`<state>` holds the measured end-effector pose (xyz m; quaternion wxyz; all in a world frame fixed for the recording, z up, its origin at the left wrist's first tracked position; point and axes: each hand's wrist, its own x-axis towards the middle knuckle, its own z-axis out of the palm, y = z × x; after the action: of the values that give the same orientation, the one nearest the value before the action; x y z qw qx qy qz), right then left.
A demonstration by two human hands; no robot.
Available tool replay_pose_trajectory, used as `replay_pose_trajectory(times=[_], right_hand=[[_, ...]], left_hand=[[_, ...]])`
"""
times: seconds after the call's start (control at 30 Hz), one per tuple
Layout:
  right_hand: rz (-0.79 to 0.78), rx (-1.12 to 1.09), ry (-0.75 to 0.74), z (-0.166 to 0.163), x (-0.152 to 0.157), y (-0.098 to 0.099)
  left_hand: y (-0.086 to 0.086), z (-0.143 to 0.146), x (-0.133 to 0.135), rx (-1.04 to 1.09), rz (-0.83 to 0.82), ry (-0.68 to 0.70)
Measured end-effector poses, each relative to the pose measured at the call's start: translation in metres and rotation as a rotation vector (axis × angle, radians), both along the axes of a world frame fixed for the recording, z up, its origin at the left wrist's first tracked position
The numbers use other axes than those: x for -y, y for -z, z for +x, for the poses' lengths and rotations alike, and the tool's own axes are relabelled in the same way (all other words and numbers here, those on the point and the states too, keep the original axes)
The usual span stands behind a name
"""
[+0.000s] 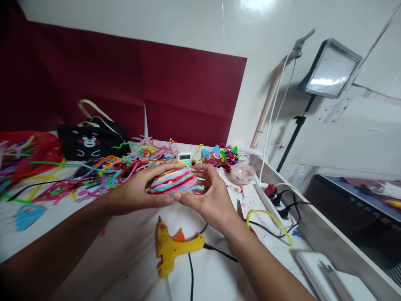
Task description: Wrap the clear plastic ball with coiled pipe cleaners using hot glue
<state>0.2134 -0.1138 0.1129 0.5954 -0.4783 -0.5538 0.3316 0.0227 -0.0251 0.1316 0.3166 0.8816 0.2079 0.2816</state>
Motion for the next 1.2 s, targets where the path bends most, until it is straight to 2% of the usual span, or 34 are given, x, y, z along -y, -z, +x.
replay_pose_trajectory(times=[0.33,0.57,0.83,0.97,1.2], right_hand=[[0.017,-0.068,-0.218,0.011,0.002,-0.003],[0.067,-0.064,-0.181,0.009,0.000,0.000],[0.058,-0.056,-0.146,0.006,0.000,-0.001],[0.042,-0.060,-0.164,0.006,0.001,0.000],[0.029,-0.054,-0.223,0.011,-0.001,0.000]], left_hand=[[-0.001,0.000,0.000,0.031,0.051,-0.004],[0.001,0.001,0.000,0.045,0.056,-0.005],[0.004,0.002,0.000,0.054,-0.037,-0.012],[0.004,0.004,0.001,0.054,-0.066,0.007],[0.002,0.005,0.003,0.038,-0.020,-0.008]])
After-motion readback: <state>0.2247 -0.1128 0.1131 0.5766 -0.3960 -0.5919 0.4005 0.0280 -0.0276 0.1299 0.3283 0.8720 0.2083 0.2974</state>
